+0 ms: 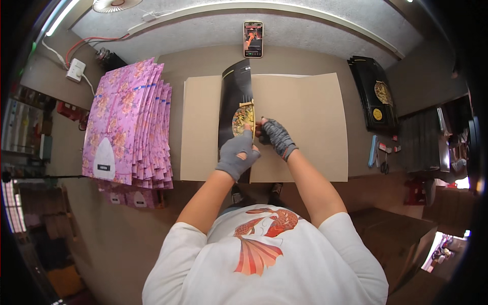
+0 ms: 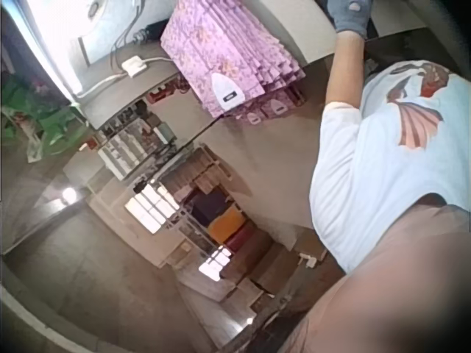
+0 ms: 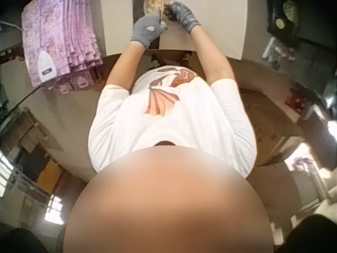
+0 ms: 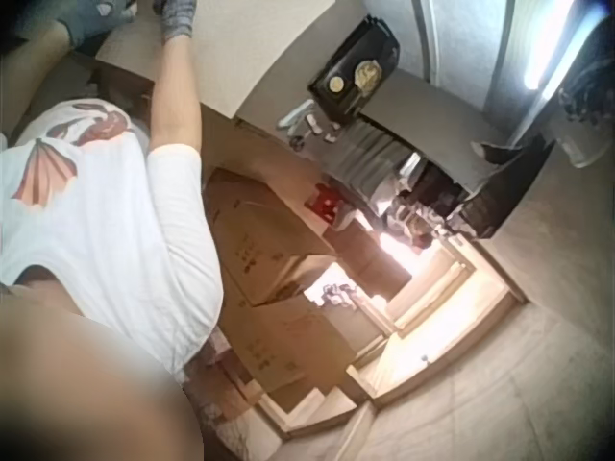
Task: Manually folding and assembling decorative paper gift boxes or folders at a workstation.
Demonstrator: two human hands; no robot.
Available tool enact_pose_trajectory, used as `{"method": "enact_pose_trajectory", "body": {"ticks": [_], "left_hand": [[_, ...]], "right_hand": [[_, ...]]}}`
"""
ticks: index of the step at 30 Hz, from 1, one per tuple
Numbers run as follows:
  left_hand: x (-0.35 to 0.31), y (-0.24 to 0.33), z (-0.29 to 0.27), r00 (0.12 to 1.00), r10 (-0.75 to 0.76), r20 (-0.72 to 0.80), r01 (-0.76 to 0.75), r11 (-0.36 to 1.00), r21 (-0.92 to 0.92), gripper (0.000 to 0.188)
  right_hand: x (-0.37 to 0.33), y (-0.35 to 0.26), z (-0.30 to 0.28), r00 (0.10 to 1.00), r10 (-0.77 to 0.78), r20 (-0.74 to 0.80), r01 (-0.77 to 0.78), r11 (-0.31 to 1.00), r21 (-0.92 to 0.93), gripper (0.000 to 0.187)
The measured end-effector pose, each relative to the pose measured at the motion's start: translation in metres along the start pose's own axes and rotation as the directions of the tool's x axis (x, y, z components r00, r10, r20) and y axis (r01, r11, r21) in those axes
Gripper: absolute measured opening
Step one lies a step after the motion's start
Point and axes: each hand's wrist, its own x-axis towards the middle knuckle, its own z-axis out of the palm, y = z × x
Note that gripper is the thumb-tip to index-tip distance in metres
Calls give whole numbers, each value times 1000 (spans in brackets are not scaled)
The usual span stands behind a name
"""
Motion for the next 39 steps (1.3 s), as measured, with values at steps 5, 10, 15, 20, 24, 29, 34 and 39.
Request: {"method": "enact_pose_trajectory", "body": {"ticks": [5,10,15,20,24,29,34,39], "left_hand": [[4,14,38,989,-108,98,102,993,61,77],[-16,-12,52,985,-43,169,40,999,21,83],[-47,-55,36,966,204,-156,-184,974,131,64],[-66,-80,69,973,191,-129,-151,952,266,80],[-69,-82,85,973,174,-152,-135,962,236,84],[-72,-83,90,977,175,-124,-135,951,278,85],[-74,-85,91,975,193,-115,-156,950,271,86],[-76,-79,88,966,223,-130,-185,950,253,88]], "right_hand": [[-15,-31,17,999,24,47,17,702,-712,42],[-6,-15,14,977,-210,-31,46,350,-936,46],[10,-18,-7,974,-165,153,212,440,-873,47],[5,-33,16,993,-112,37,61,218,-974,49],[1,-31,19,988,-151,8,23,101,-995,52],[-5,-33,23,993,-121,-17,-8,74,-997,51],[-5,-32,18,992,-126,14,28,109,-994,50],[-9,-34,15,991,-128,31,47,121,-992,49]]}}
